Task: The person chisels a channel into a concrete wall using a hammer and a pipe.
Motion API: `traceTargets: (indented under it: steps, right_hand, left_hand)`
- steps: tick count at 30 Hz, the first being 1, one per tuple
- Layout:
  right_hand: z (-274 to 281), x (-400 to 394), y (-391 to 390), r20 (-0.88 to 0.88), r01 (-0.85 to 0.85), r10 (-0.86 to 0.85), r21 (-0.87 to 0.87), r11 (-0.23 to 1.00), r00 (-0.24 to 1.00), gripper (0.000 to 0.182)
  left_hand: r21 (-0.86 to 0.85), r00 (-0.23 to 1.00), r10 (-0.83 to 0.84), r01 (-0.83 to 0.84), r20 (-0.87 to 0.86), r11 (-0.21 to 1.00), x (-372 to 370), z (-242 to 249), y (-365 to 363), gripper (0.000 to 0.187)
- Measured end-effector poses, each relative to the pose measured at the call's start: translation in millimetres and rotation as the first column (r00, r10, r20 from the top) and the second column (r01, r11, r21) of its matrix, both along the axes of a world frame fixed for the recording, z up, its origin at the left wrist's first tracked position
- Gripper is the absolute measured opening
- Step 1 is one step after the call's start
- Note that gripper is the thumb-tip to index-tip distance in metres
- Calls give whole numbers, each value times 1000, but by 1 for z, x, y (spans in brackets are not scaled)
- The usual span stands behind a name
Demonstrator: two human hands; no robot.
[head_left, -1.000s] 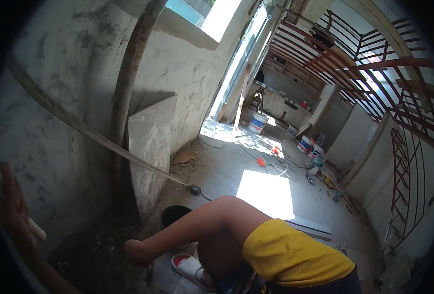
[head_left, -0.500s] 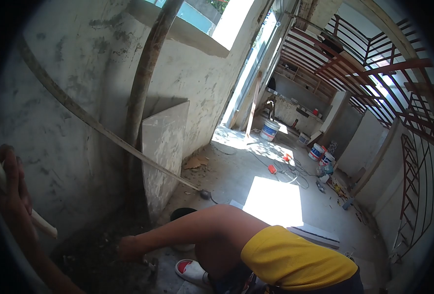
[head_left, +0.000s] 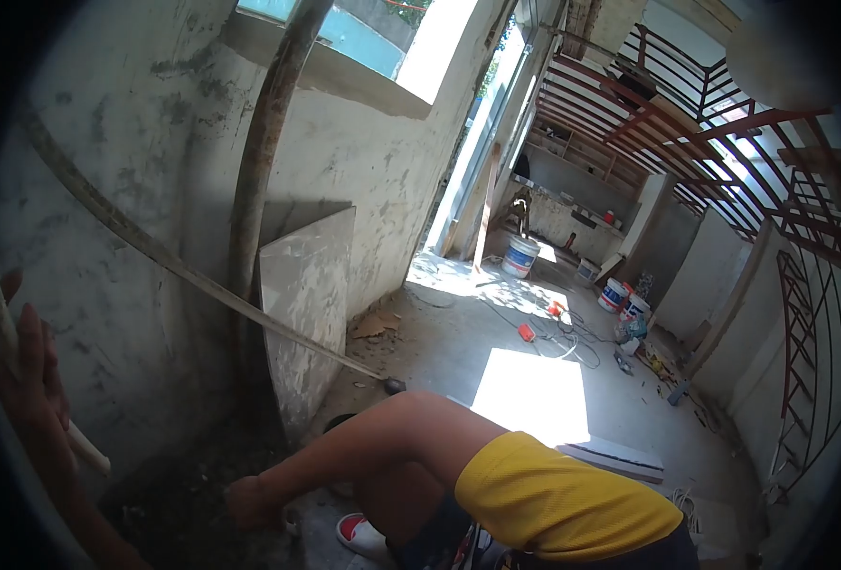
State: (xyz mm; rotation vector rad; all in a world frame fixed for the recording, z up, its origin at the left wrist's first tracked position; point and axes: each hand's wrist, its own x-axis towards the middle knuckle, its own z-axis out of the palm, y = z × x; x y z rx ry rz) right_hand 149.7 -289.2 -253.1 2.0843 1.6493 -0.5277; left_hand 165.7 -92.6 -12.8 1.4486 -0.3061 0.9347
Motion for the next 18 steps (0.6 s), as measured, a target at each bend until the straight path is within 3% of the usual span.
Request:
traceTargets:
  steps: [8,12,15,17,18]
  right_hand:
    - [-7,16,18,-25,38,-35,154,987,999,34]
    - [-16,23,24,-9,44,-43,169,985,999,33]
    - [-25,31,28,-7,19,-18,216,976,1000,30]
    - [-28,35,25,-2,0,0,246,969,1000,29]
    - [-27,35,23,-10,6,-4,236,972,1000,27]
  left_hand:
    - [156,995,-31,16,95,988,-23,3,-23,44]
    - [100,997,-73,68,41,993,-28,12,-33,35]
    - [203,997,-21,6,73,979,-7,-5,-14,41]
    - [437,985,63,-129,162,890,-13,-1,-6,32]
    - [435,985,62,-129,163,891,-9,-5,-3,32]
